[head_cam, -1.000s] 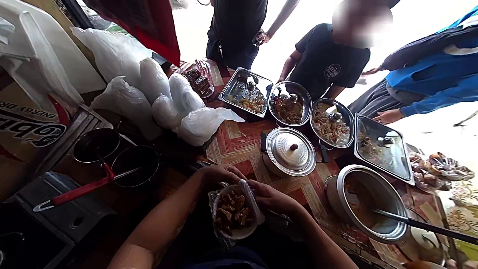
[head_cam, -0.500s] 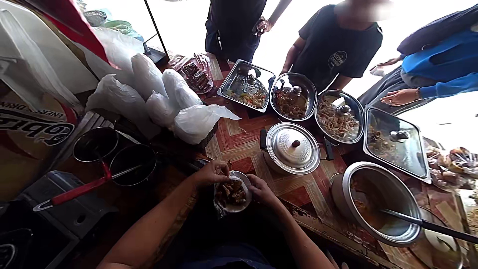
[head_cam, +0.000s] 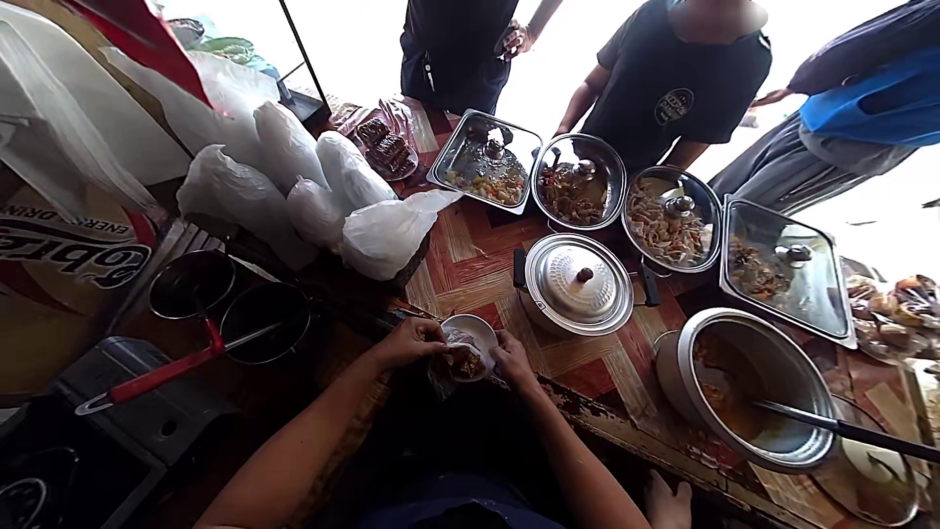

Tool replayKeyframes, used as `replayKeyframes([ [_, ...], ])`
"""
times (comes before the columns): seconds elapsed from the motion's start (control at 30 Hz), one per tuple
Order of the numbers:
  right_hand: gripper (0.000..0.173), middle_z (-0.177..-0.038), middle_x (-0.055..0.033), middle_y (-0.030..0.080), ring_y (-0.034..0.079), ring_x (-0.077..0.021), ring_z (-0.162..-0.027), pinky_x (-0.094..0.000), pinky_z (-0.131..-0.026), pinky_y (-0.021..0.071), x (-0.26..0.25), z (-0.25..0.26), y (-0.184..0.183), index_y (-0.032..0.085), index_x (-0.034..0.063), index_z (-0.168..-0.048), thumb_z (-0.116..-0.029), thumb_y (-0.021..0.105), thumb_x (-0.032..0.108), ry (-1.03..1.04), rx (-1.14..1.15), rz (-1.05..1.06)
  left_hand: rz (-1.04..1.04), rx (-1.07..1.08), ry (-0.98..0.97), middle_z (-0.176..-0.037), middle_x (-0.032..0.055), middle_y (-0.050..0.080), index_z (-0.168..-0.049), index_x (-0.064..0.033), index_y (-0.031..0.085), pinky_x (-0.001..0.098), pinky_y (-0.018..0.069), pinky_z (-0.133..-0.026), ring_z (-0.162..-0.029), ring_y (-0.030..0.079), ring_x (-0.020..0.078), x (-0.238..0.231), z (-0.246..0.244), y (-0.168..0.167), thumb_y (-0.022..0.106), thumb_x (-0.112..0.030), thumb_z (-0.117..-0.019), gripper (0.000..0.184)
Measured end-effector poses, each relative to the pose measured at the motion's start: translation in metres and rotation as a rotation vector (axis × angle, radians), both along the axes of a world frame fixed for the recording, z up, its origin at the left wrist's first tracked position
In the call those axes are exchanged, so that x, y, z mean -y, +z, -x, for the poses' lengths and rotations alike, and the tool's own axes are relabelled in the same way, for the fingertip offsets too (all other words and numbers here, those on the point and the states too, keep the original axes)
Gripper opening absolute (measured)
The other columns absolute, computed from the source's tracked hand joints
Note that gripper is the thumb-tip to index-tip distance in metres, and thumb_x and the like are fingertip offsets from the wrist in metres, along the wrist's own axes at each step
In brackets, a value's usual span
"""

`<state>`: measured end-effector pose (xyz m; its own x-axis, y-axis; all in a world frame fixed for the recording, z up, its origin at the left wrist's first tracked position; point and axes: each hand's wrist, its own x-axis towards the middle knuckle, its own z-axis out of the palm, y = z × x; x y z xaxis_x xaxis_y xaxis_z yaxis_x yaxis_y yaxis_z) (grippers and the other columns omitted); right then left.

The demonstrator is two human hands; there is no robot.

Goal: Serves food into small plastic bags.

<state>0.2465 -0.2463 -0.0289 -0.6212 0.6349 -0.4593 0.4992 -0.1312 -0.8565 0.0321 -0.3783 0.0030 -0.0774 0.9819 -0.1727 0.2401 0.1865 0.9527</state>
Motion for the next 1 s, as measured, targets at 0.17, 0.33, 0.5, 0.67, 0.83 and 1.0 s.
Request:
replayKeyframes([
  [0.17, 0.036, -0.108, -0.017, 0.064, 0.062, -0.0175, -0.083, -0.0343, -0.072, 0.0522, 0.01, 0.008, -0.002, 0.053, -0.0057, -0.132, -0.097, 0.048, -0.002, -0.12, 0.059, 0.147, 0.169, -0.085, 0.14, -0.088, 0.0037, 0.064, -0.099, 0.0006, 0.067, 0.0271, 0.0497, -0.079, -0.078, 0.059, 0.006, -0.014, -0.007, 0.007, 0.067, -0.015, -0.0963, 0.016],
  [0.33, 0.034, -0.098, -0.0123, 0.06, 0.052, -0.0128, -0.067, -0.029, -0.057, 0.0441, 0.006, 0.014, -0.007, 0.051, -0.0027, -0.133, -0.0998, 0.047, 0.0, -0.214, 0.086, 0.21, 0.238, -0.245, 0.098, -0.093, 0.0132, 0.065, -0.108, 0.0043, 0.065, 0.039, 0.05, -0.083, -0.082, 0.061, 0.0184, -0.037, -0.008, 0.033, 0.058, -0.017, -0.1033, 0.023],
  [0.5, 0.041, -0.116, -0.0206, 0.062, 0.063, -0.0224, -0.084, -0.039, -0.072, 0.0533, -0.014, 0.028, -0.018, 0.046, -0.0025, -0.141, -0.1004, 0.044, -0.001, -0.239, 0.073, 0.122, 0.239, -0.192, 0.113, -0.094, 0.0129, 0.063, -0.11, 0.0044, 0.062, 0.0361, 0.0525, -0.079, -0.077, 0.061, 0.0166, -0.064, -0.007, 0.048, 0.055, -0.016, -0.1058, 0.022],
  [0.67, 0.047, -0.106, -0.0196, 0.064, 0.062, -0.02, -0.067, -0.0362, -0.064, 0.0547, -0.023, 0.007, -0.014, 0.031, 0.0004, -0.155, -0.1109, 0.038, 0.017, -0.113, 0.124, -0.006, 0.142, 0.108, 0.178, -0.079, 0.0046, 0.058, -0.103, 0.0047, 0.056, 0.0234, 0.0493, -0.072, -0.069, 0.056, 0.0064, -0.078, -0.013, 0.066, 0.053, -0.008, -0.1058, 0.013],
  [0.83, 0.089, -0.124, -0.0248, 0.065, 0.066, -0.0354, -0.109, -0.0525, -0.099, 0.0513, 0.001, -0.019, 0.009, 0.031, -0.0071, -0.156, -0.0865, 0.078, 0.025, 0.008, 0.049, -0.518, 0.131, 0.36, 0.272, -0.073, 0.0051, 0.06, -0.105, 0.0026, 0.053, 0.0248, 0.0575, -0.067, -0.062, 0.064, 0.0108, -0.085, -0.028, 0.087, 0.047, -0.008, -0.1085, 0.013],
  [1.0, 0.061, -0.129, -0.028, 0.064, 0.065, -0.0362, -0.119, -0.0511, -0.104, 0.0506, 0.006, 0.025, 0.06, 0.054, -0.0108, -0.138, -0.0863, 0.076, 0.013, 0.01, -0.223, -0.642, 0.045, 0.253, 0.377, -0.077, 0.0052, 0.06, -0.107, 0.001, 0.056, 0.0241, 0.0538, -0.063, -0.062, 0.06, 0.0093, -0.081, -0.037, 0.119, 0.051, -0.011, -0.1074, 0.013],
])
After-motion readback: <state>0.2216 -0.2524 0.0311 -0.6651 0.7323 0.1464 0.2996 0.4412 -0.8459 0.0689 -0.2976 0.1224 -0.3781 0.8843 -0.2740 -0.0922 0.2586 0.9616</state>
